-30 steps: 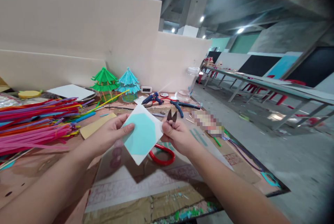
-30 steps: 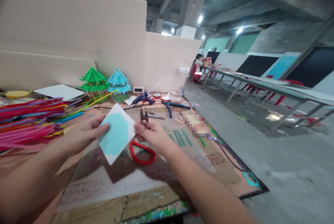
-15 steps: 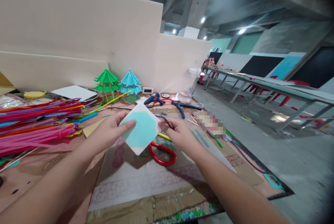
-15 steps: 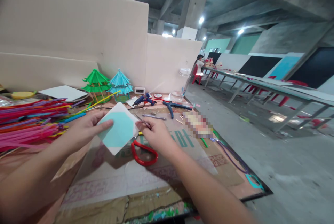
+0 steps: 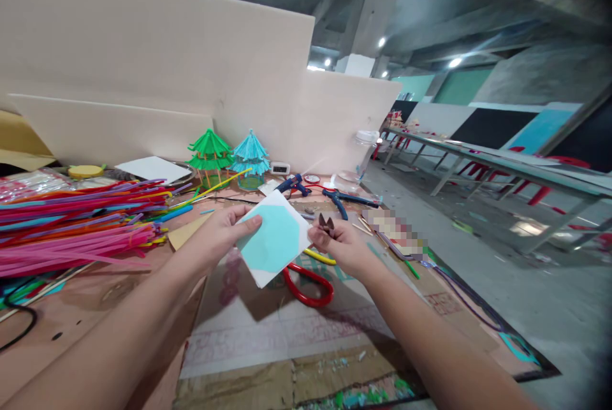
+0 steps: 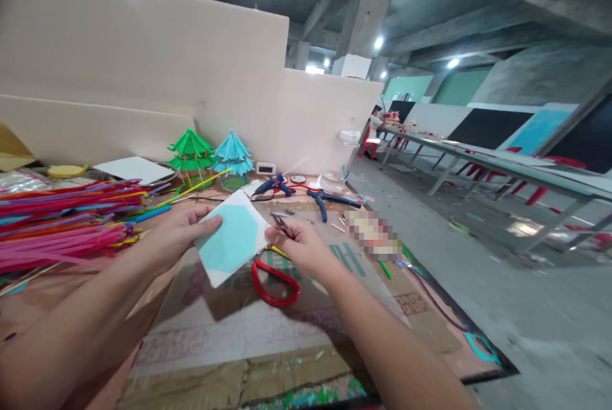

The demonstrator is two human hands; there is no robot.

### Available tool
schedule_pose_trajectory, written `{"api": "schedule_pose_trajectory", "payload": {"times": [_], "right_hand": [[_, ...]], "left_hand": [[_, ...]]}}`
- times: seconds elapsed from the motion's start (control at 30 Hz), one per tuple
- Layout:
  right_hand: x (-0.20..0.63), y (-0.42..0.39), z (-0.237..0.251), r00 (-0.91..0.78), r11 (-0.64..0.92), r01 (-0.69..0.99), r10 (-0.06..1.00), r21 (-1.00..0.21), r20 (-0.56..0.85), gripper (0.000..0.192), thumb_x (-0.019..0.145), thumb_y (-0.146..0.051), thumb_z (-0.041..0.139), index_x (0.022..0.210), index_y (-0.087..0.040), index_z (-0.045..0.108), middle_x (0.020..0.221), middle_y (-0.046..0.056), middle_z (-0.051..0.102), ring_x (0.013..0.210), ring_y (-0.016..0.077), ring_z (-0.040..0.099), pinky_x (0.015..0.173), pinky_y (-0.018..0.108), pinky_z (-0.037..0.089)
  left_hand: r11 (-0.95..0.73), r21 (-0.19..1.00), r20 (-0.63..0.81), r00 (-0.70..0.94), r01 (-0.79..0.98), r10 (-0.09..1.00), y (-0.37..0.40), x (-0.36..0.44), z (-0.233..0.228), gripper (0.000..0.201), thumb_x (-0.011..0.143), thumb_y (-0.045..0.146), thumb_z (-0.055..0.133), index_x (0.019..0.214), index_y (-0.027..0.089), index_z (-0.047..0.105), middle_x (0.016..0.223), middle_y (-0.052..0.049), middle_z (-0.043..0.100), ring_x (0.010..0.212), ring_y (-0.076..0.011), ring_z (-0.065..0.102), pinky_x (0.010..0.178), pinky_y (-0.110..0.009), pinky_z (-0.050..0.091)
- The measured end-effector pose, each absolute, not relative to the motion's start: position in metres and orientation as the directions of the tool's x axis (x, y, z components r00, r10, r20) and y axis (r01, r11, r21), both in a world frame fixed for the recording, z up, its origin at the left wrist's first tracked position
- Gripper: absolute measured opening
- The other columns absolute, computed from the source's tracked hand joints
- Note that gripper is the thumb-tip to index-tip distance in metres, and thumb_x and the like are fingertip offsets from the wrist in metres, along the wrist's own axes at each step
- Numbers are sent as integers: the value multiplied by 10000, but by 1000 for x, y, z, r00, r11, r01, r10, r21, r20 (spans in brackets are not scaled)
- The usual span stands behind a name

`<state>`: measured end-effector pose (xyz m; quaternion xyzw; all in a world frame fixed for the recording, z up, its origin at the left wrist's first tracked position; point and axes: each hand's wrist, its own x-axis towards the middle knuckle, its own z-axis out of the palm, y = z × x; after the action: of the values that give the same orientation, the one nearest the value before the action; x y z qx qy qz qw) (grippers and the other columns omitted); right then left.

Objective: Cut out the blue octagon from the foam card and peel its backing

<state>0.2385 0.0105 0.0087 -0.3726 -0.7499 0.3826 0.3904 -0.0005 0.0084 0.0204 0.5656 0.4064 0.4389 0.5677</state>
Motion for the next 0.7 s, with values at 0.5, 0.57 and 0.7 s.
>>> {"api": "schedule_pose_trajectory", "payload": {"times": [0.5,0.57,0.7], "right_hand": [[273,-7,55,-912,260,333,335,-906,-238,776,659,-811,578,975,-125,759,657,37,563,569,125,426,533,265,316],[266,-1,42,-799,201,168,602,-965,-14,720,766,-796,470,909,-142,733,656,9,504,549,104,350,508,257,270],[250,14,19,-446,171,-77,875,-982,188,513,889,-636,469,1055,-179,633,660,-53,341,520,85,269,487,234,237]], "left_hand": [[-102,988,108,48,-119,993,29,-37,22,458,696,470,782,991,152,635,801,-23,702,630,-141,634,570,-230,502],[-88,991,93,46,-99,995,25,-31,23,458,696,459,782,1006,157,630,823,-28,707,653,-150,642,575,-235,507],[-77,996,80,89,-42,993,19,-22,25,489,703,432,772,1073,162,600,869,-36,711,713,-172,658,616,-256,520]]}}
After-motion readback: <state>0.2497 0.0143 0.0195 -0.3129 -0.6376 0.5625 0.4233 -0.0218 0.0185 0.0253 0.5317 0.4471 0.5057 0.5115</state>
